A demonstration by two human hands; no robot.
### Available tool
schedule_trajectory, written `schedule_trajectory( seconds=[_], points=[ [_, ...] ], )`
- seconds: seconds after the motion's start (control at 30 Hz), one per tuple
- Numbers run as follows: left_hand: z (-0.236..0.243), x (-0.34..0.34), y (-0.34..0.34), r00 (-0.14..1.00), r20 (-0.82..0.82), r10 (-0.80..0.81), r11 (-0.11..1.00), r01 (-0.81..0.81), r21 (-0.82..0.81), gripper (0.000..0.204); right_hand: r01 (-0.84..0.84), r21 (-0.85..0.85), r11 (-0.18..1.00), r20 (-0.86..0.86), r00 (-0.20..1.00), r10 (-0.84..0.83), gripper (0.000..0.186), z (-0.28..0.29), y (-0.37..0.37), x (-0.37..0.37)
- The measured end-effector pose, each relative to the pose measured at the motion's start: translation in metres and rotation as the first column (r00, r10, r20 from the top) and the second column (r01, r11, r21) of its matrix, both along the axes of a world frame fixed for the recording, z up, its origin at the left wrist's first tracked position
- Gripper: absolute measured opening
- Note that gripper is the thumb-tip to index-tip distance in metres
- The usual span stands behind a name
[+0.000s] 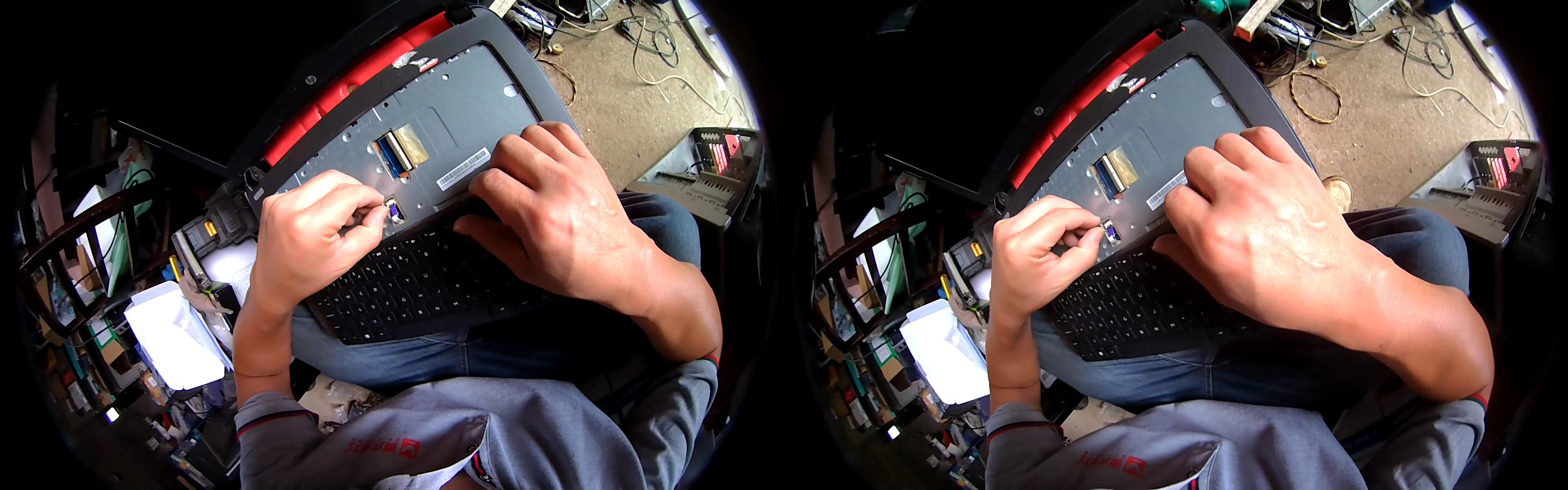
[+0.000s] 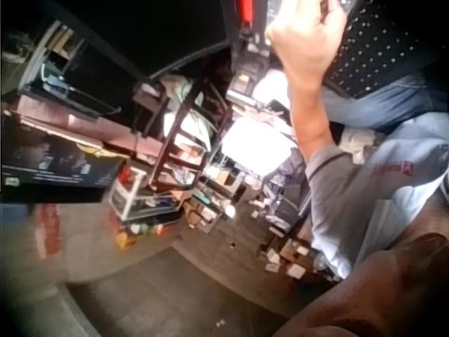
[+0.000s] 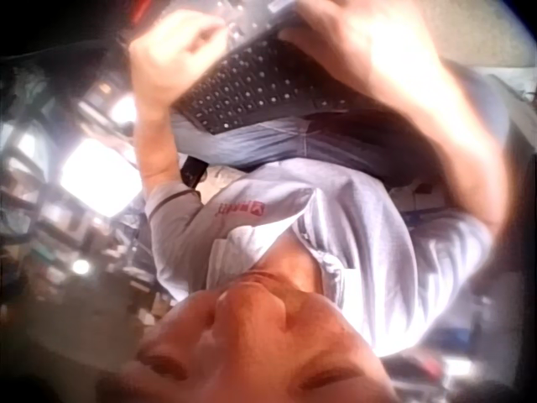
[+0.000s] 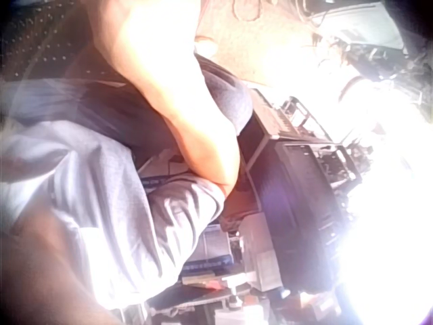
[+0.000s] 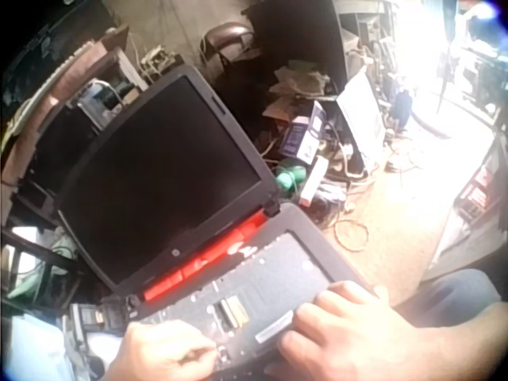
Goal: The person removes the keyboard from a laptop, uses a power drill to unscrew and remove a component from the internal chassis, and then reinstalls the keyboard. The person works while sitting on the floor in a cluttered room.
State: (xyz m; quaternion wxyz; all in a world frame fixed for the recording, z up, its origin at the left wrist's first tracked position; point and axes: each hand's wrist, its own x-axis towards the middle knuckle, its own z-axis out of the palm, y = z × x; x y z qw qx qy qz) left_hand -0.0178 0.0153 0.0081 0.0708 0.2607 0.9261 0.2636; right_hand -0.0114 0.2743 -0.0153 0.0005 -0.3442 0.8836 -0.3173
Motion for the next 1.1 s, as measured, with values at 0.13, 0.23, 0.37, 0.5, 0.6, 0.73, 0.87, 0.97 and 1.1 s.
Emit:
schedule_trajectory(
  seconds=[0.13, 0.23, 0.37, 0.5, 0.6, 0.73, 0.87, 0.97, 1.1],
  points=[
    [0.0, 0.002, 0.005, 0.998, -0.069, -0.004, 0.997, -0.001, -0.078, 0.011, -0.014, 0.032, 0.999, -0.001, 1.0, 0.014, 0.026, 0.001, -0.001, -0.003],
    [0.002, -0.004, 0.005, 0.927, -0.273, -0.259, 0.954, 0.201, -0.222, 0.011, 0.023, 0.028, 0.999, -0.038, 0.999, -0.022, 0.024, 0.007, -0.006, 0.0],
    [-0.005, 0.01, -0.015, 0.888, -0.343, -0.305, 0.928, 0.197, -0.317, 0.01, -0.011, -0.025, 1.0, -0.055, 0.998, 0.01, 0.03, 0.005, -0.017, 0.002],
    [-0.011, 0.009, -0.009, 0.914, -0.341, -0.222, 0.966, 0.16, -0.201, 0.016, 0.018, -0.043, 0.999, -0.131, 0.991, -0.023, 0.023, 0.011, -0.015, 0.001],
    [-0.029, 0.014, -0.013, 0.94, -0.295, -0.171, 0.982, 0.14, -0.124, 0.014, 0.055, 0.016, 0.998, -0.097, 0.994, -0.054, 0.022, 0.009, -0.024, 0.001],
    [-0.027, 0.014, -0.013, 0.949, -0.278, -0.147, 0.986, 0.12, -0.112, 0.015, 0.078, 0.023, 0.997, -0.086, 0.993, -0.076, 0.02, 0.008, -0.027, 0.001],
    [-0.03, 0.012, -0.014, 0.957, -0.266, -0.12, 0.991, 0.101, -0.084, 0.014, 0.053, -0.015, 0.998, -0.126, 0.991, -0.054, 0.019, 0.009, -0.024, 0.001],
    [-0.027, 0.007, -0.015, 0.971, -0.216, -0.106, 0.994, 0.111, 0.011, 0.013, 0.045, 0.02, 0.999, -0.163, 0.986, -0.041, 0.022, -0.003, -0.017, 0.003],
    [-0.025, 0.005, -0.023, 0.992, -0.082, -0.097, 0.985, 0.107, 0.135, 0.011, 0.049, -0.009, 0.999, -0.172, 0.984, -0.05, 0.021, -0.003, -0.019, 0.003]
  ],
)
